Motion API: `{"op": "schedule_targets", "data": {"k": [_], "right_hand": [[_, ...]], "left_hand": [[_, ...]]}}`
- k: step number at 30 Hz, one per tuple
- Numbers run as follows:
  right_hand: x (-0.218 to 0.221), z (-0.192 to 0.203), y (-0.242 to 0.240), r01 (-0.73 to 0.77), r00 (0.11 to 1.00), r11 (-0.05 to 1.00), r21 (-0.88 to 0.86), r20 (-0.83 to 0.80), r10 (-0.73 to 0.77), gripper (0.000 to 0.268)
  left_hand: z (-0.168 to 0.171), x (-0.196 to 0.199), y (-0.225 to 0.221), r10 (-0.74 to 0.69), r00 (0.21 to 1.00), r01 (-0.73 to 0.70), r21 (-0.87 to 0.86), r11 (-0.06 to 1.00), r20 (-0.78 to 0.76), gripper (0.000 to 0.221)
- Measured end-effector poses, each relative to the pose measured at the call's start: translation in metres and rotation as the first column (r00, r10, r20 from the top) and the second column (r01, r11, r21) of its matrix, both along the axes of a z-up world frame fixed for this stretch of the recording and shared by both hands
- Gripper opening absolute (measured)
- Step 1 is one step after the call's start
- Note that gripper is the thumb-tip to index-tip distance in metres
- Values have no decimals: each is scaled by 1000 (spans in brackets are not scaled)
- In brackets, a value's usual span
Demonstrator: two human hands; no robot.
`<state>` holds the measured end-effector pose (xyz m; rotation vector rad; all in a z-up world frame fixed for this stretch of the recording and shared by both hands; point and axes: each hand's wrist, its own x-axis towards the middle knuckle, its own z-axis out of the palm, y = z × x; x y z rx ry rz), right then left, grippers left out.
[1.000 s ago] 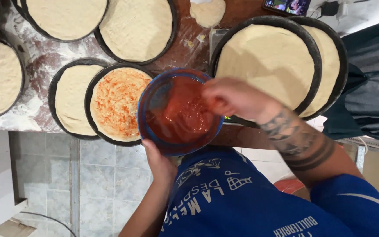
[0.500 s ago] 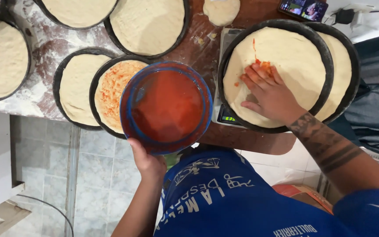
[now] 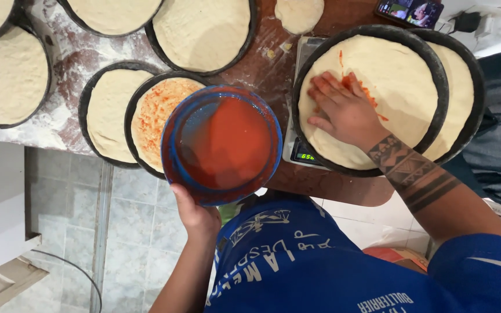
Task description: Spreading tomato sauce onto multiple pizza dough bases by hand in a bakery production area.
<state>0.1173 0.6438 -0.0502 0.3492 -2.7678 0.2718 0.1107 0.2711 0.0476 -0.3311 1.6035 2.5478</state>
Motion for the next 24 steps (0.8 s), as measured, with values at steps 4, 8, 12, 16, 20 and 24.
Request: {"op": "schedule_targets", "data": {"k": [4, 8, 12, 16, 20, 24], "right_hand": [[1, 34, -10, -42, 997, 999, 19, -70, 43, 69], [18, 33, -13, -191, 980, 981, 28, -52, 192, 79], [3, 63, 11, -184, 969, 976, 119, -143, 200, 74], [8, 72, 36, 366, 716, 930, 25, 631, -299, 89], [-16, 89, 9, 630, 611, 775, 45, 588, -531, 103], [-41, 67, -23, 593, 710, 801, -81, 523, -472, 86]], "left_hand": [[2, 5, 3, 21, 1000, -21, 14, 1000, 18, 59], [3, 6, 8, 43, 999, -44, 34, 998, 28, 57], [0, 7, 3, 21, 999, -22, 23, 999, 40, 58], [-10, 9, -3, -5, 995, -1, 58, 998, 101, 86], [-6, 8, -3, -22, 989, 16, 43, 999, 149, 87], [-1, 6, 2, -34, 990, 24, 75, 997, 138, 89]]}}
